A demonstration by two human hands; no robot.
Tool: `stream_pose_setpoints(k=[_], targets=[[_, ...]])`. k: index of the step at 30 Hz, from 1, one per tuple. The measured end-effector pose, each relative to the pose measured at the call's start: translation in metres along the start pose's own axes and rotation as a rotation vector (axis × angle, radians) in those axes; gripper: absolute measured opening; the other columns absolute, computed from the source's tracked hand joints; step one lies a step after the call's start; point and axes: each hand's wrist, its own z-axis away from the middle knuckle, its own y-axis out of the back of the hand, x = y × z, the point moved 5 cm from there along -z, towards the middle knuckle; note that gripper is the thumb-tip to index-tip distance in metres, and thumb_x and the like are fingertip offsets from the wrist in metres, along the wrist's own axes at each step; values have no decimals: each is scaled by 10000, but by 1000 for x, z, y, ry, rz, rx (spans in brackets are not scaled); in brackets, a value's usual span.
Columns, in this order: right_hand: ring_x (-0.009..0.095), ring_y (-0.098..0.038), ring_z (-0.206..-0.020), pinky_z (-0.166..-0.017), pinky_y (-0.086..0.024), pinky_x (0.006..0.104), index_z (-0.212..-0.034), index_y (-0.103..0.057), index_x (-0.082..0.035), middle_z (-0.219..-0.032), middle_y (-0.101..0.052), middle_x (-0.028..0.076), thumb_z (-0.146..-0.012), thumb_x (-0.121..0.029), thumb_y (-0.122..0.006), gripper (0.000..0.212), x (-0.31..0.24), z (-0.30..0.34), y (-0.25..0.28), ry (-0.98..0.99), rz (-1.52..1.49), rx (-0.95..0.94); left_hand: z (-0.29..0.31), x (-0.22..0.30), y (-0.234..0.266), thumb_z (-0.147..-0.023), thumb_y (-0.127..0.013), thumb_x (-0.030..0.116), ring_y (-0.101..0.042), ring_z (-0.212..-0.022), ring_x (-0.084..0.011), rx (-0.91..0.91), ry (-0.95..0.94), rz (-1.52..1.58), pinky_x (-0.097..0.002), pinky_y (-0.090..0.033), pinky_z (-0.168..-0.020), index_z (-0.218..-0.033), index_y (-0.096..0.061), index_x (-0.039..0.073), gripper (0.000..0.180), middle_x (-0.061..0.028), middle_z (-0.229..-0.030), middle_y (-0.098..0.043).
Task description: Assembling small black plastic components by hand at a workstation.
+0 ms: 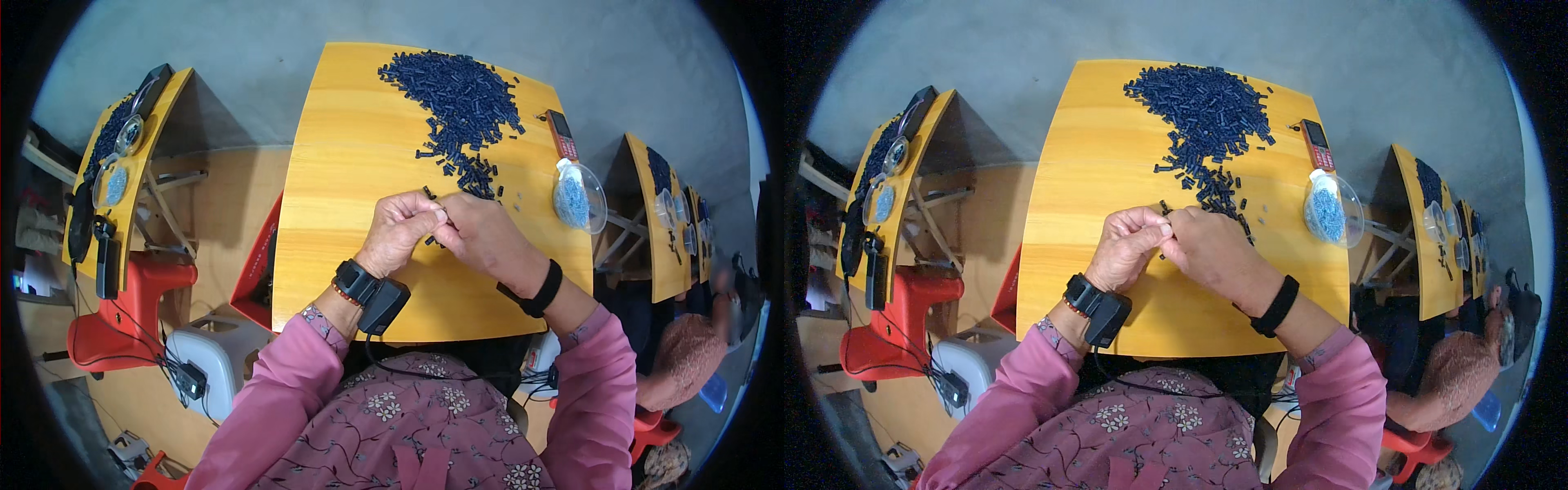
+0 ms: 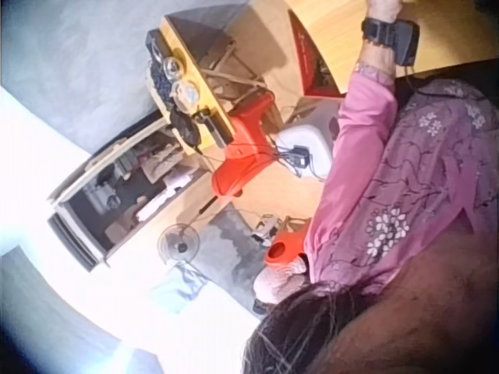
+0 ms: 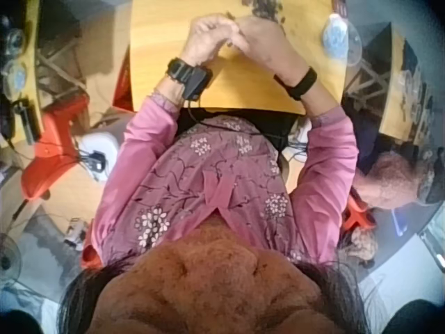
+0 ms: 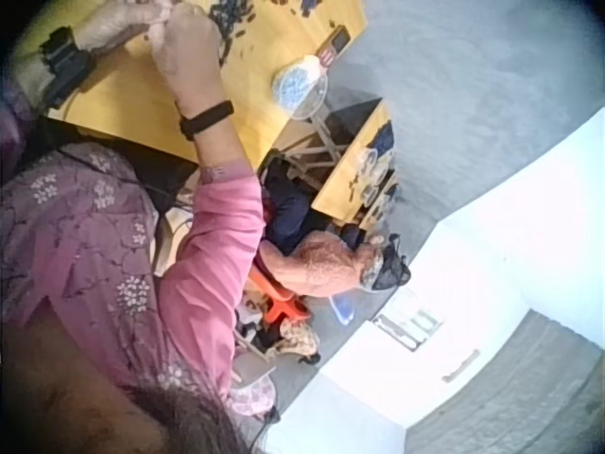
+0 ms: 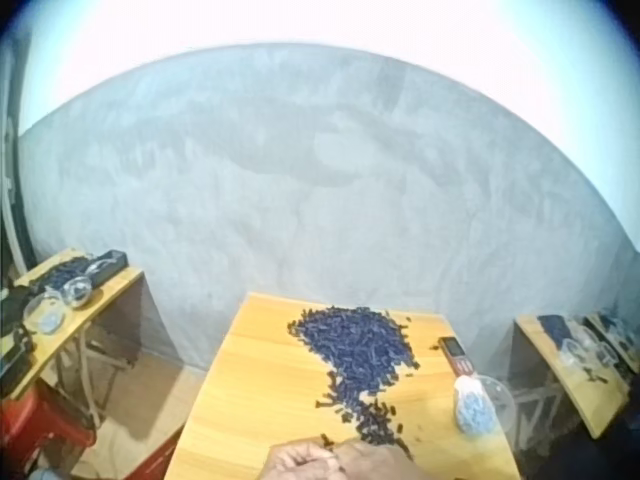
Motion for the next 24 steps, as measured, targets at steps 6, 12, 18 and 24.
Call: stream_pose_setpoints(k=[6, 12, 18, 24], targets=[[398, -631, -737, -654, -504, 473, -847, -571, 1, -804, -621, 191, -851, -213, -655, 230, 3, -3, 8, 29, -141, -13, 0, 0, 2, -903, -638, 38, -654, -814, -140, 44, 17, 45, -282, -509, -801, -901, -697, -2, 72, -77, -874, -708], [393, -632, -723, -650, -508, 473, -820, -567, 6, -777, -613, 197, -850, -224, -656, 249, -1, -3, 13, 38, 32, -82, 0, 0, -1, -926, -631, 75, -621, -719, -93, 58, -9, -148, -252, -516, -700, -875, -686, -3, 108, -56, -800, -694], [365, -646, -683, -623, -522, 461, -803, -573, -10, -757, -619, 181, -854, -240, -647, 248, -2, -2, 10, 58, 169, -117, 2, 6, -9, -935, -595, 44, -620, -718, -93, 68, 14, -188, -251, -517, -703, -844, -648, 7, 111, -48, -788, -691], [382, -604, -704, -593, -484, 451, -866, -510, -19, -771, -569, 175, -845, -216, -681, 261, -6, 2, 4, 86, 182, -136, 3, 2, -2, -940, -590, 37, -599, -710, -87, 59, -20, -367, -234, -477, -682, -834, -630, 1, 119, -32, -776, -662]])
